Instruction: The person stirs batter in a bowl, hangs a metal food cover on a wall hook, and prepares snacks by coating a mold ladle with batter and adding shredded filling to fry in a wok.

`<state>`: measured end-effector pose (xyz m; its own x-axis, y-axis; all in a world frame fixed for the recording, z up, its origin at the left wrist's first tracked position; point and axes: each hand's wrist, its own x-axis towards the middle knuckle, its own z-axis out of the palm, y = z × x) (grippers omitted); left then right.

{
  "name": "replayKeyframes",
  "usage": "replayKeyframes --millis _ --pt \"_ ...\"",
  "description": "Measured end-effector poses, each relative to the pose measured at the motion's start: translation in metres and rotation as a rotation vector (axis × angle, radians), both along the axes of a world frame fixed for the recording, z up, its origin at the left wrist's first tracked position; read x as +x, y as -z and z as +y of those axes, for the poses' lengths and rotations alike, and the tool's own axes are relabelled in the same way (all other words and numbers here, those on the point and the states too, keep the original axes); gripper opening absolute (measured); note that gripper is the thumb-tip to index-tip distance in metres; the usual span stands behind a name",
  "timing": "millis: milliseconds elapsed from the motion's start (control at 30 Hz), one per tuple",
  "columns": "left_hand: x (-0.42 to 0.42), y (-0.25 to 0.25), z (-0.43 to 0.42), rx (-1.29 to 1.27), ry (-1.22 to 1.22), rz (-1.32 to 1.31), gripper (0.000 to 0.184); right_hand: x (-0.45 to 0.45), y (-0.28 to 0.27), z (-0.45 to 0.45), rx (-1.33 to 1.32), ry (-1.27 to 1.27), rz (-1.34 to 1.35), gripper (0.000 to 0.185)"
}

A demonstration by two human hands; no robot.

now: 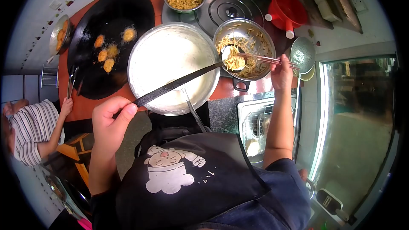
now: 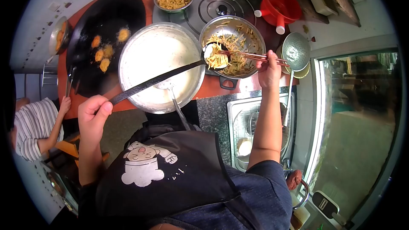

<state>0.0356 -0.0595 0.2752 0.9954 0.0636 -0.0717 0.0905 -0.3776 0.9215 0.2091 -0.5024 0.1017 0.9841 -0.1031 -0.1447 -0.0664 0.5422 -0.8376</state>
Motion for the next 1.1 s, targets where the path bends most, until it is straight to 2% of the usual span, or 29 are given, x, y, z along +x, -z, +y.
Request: replayKeyframes --millis 133,267,400,633,800,1033,1100 --pt "-0.001 -0.004 -0.002 0.017 0.004 -0.009 0.016 0.0 -0.026 0.003 -0.092 0.107 -0.151 0.019" --pt "-0.001 -0.004 -0.003 0.025 0.007 -0.023 0.015 -0.001 -0.046 0.019 -0.281 0.011 -0.174 0.017" --pt "-0.001 -0.006 -0.005 0.018 -0.004 -0.022 0.015 0.003 -0.041 0.021 -0.22 0.027 -0.201 0.016" --pt "-0.003 -0.007 -0.005 0.054 -0.002 -0.035 0.017 -0.001 -0.036 0.021 -0.206 -0.084 -0.226 0.012" --pt "-0.002 -0.006 -0.004 0.055 0.001 -0.04 0.018 -0.003 -0.042 0.008 -0.124 -0.062 -0.273 0.016" --pt "-0.002 -0.005 -0.002 0.064 0.008 -0.042 0.018 -0.01 -0.038 0.012 -0.182 -0.009 -0.149 0.014" --pt "-0.002 -0.004 -0.002 0.049 0.002 -0.038 0.018 -0.017 -0.045 0.01 -0.134 -0.01 -0.216 0.014"
